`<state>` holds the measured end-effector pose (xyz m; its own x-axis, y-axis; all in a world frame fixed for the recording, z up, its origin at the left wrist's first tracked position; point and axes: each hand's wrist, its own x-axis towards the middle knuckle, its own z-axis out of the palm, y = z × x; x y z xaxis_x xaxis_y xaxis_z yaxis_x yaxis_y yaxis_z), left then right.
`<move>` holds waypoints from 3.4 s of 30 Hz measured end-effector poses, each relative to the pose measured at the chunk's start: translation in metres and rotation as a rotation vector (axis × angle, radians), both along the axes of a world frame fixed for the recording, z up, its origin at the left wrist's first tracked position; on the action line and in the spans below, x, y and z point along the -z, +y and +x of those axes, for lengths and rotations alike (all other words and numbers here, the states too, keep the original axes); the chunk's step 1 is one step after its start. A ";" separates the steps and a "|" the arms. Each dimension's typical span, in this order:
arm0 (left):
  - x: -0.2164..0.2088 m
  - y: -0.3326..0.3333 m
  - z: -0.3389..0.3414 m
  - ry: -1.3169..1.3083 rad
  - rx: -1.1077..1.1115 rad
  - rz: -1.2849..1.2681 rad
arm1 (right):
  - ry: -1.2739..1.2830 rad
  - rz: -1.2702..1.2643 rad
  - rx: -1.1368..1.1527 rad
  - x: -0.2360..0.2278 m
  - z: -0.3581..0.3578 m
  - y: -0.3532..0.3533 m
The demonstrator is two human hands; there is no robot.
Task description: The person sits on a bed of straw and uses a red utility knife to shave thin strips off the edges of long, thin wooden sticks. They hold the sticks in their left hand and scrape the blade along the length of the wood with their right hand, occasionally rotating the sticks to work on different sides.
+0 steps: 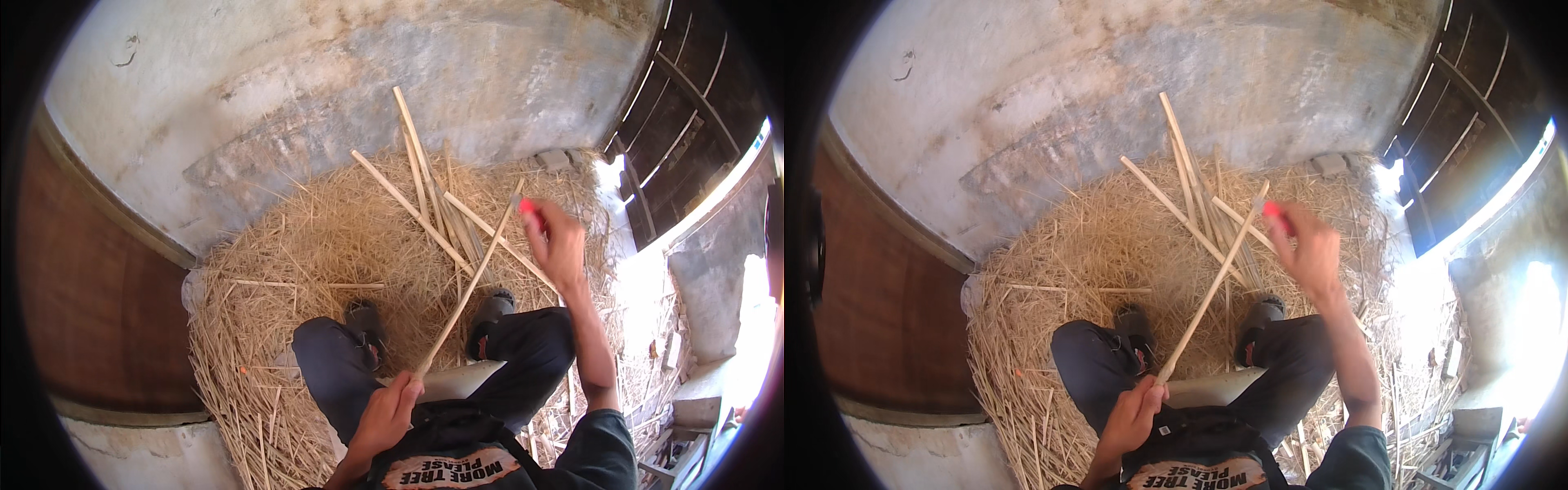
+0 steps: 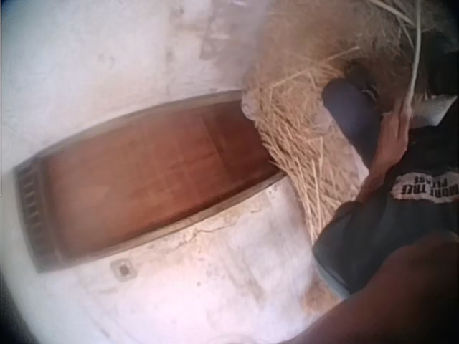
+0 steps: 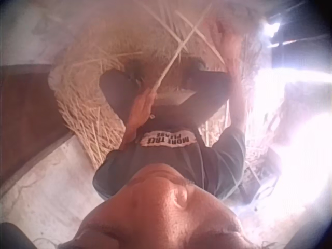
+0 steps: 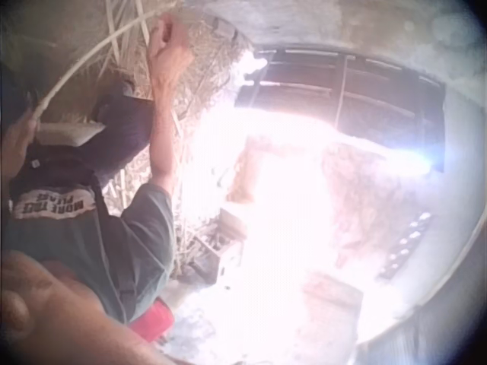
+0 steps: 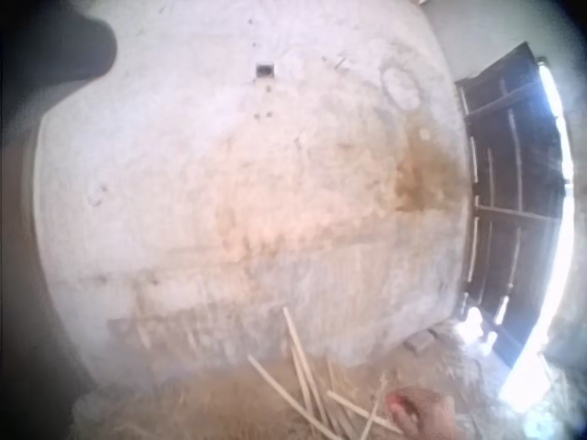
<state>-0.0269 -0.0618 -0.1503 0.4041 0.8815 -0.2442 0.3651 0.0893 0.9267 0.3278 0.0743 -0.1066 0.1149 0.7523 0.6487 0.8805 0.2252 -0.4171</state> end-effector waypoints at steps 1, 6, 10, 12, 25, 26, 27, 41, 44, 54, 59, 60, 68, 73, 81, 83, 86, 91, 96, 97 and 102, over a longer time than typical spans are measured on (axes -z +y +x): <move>0.001 -0.006 -0.003 0.009 0.010 -0.022 | 0.027 -0.077 0.093 -0.003 0.020 0.013; 0.020 -0.016 -0.016 0.019 0.011 -0.072 | 0.017 -0.285 0.269 -0.002 0.072 0.024; 0.034 -0.001 -0.022 -0.087 -0.055 -0.082 | -0.250 -0.678 0.099 0.027 0.070 0.002; 0.036 0.011 -0.023 -0.163 -0.084 -0.144 | -0.206 -0.646 0.057 0.036 0.056 -0.007; 0.000 0.045 0.017 -0.107 -0.045 0.092 | -0.083 -0.128 -0.484 0.028 -0.096 -0.075; -0.002 0.045 0.018 -0.086 -0.045 0.100 | -0.087 -0.125 -0.488 0.028 -0.097 -0.076; -0.003 0.044 0.020 -0.074 -0.058 0.132 | -0.092 -0.121 -0.494 0.028 -0.098 -0.076; -0.012 0.033 0.027 0.102 -0.122 0.227 | -0.163 -0.066 -0.436 0.023 -0.087 -0.061; -0.006 0.024 0.024 0.122 -0.109 0.204 | -0.107 -0.056 -0.349 0.018 -0.072 -0.047; 0.007 -0.009 0.005 0.170 -0.085 0.072 | -0.020 -0.116 -0.048 0.008 0.003 0.018; 0.017 -0.030 -0.010 0.132 -0.041 -0.048 | 0.021 -0.175 0.160 0.005 0.079 0.047; 0.020 -0.028 -0.013 0.143 -0.054 -0.024 | 0.051 -0.188 0.135 0.005 0.075 0.045; 0.020 0.033 0.000 0.072 -0.170 0.128 | 0.074 -0.150 -0.322 0.023 -0.049 -0.039; 0.002 0.047 0.016 0.031 -0.184 0.185 | -0.090 -0.126 -0.493 0.030 -0.085 -0.065; -0.005 0.043 0.025 0.012 -0.181 0.233 | -0.085 -0.121 -0.545 0.041 -0.094 -0.066; -0.001 0.041 0.026 -0.012 -0.203 0.264 | -0.086 -0.119 -0.548 0.043 -0.095 -0.066; 0.000 0.041 0.026 0.026 -0.211 0.281 | -0.093 -0.110 -0.545 0.047 -0.096 -0.064; -0.002 0.040 0.028 0.052 -0.225 0.269 | -0.124 -0.095 -0.528 0.048 -0.096 -0.063; -0.006 0.039 0.027 0.089 -0.219 0.254 | -0.159 -0.082 -0.519 0.041 -0.095 -0.062; -0.009 0.039 0.026 0.110 -0.203 0.243 | -0.171 -0.076 -0.521 0.039 -0.094 -0.061; -0.003 0.024 0.020 0.164 -0.145 0.172 | 0.151 -0.057 -0.135 0.032 -0.052 -0.026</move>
<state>-0.0070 -0.0379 -0.1472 0.2385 0.9613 -0.1381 0.5065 -0.0018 0.8622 0.2754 0.0483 -0.1387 0.1034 0.8026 0.5875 0.7704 0.3090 -0.5577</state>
